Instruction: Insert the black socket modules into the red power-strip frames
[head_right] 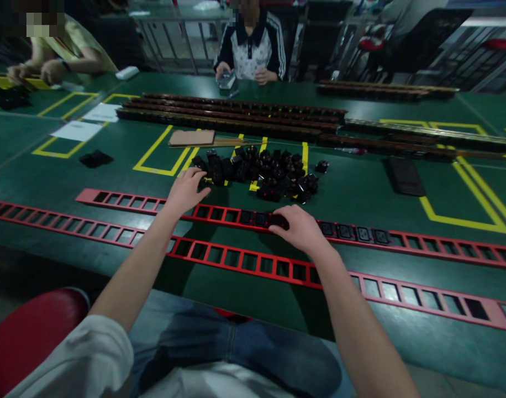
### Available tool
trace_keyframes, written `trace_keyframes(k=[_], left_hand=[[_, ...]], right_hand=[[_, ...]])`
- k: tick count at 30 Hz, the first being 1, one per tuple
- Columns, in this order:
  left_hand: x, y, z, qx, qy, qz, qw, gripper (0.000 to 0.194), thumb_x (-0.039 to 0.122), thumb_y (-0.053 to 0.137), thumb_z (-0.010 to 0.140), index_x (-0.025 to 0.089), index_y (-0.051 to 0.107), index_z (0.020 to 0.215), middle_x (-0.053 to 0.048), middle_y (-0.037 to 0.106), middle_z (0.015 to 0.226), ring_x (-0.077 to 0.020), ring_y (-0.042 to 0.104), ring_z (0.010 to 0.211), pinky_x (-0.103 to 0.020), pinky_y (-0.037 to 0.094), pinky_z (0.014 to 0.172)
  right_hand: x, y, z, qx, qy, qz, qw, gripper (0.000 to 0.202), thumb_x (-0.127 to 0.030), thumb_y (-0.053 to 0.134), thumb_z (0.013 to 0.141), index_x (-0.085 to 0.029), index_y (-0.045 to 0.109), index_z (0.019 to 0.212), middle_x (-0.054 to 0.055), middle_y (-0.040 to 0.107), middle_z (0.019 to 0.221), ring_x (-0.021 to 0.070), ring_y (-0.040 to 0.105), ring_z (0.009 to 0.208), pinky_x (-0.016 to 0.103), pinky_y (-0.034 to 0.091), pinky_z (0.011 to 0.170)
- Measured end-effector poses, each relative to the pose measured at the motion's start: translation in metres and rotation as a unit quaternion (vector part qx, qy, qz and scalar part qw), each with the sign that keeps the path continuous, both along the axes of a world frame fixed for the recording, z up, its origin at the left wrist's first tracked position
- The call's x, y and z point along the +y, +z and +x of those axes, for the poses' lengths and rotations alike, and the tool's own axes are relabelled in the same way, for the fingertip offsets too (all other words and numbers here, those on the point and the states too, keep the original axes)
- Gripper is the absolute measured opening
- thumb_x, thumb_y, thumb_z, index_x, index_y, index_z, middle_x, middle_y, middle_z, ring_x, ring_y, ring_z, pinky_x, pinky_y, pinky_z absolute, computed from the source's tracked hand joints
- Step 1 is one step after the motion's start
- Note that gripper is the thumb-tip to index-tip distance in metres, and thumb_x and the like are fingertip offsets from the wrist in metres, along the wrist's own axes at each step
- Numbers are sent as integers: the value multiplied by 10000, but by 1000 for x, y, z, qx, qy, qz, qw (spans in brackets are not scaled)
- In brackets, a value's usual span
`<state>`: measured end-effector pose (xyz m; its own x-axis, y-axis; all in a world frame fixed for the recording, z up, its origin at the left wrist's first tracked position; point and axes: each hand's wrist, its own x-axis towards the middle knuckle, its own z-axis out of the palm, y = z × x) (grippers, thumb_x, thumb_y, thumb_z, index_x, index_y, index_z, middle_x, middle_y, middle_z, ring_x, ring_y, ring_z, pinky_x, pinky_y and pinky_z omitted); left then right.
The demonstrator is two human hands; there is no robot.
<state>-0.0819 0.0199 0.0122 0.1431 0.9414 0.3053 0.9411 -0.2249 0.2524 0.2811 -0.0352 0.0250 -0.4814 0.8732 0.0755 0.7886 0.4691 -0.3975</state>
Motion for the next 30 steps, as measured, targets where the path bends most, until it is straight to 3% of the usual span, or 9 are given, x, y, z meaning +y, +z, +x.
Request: trace_keyframes(k=[3, 7, 17, 23, 30], left_hand=[[4, -8, -9, 3, 26, -25, 999, 507, 189, 667, 851, 156, 560, 1346, -185, 497, 1422, -390, 487, 1321, -576, 460, 1086], [2, -12, -11, -38, 18, -17, 999, 374, 82, 575, 854, 175, 627, 1212, -150, 516, 1309, -316, 589, 1204, -498, 499, 1086], [-9, -12, -3, -65, 15, -12, 998, 301, 90, 591, 850, 191, 631, 1131, -124, 528, 1229, -287, 609, 1136, -468, 523, 1053], [-7, -17, -3, -124, 33, -44, 991, 526, 145, 731, 768, 175, 570, 1268, -94, 564, 1161, -237, 626, 1019, -404, 563, 951], [-12, -9, 3, -138, -43, -6, 989, 389, 191, 736, 765, 171, 652, 1144, -69, 557, 1067, -240, 604, 1033, -400, 534, 965]], right_hand=[[0, 0, 0, 3, 3, -2, 1000, 310, -381, 689, 890, -203, 687, 1143, 107, 726, 1131, 307, 656, 1073, 465, 553, 888], [-1, 2, -1, 0, -2, -7, 1000, 302, -368, 695, 890, -204, 684, 1143, 106, 728, 1134, 302, 658, 1071, 459, 554, 889], [-2, 4, -1, 2, -4, -12, 1000, 316, -359, 702, 893, -184, 681, 1156, 109, 722, 1140, 300, 653, 1085, 461, 551, 908], [-3, 5, -2, 0, -10, -13, 1000, 307, -362, 700, 888, -201, 687, 1149, 104, 723, 1140, 300, 653, 1089, 461, 547, 913], [-4, 7, -2, -4, -5, -12, 1000, 284, -373, 683, 899, -228, 687, 1143, 94, 722, 1126, 295, 652, 1070, 446, 548, 883]])
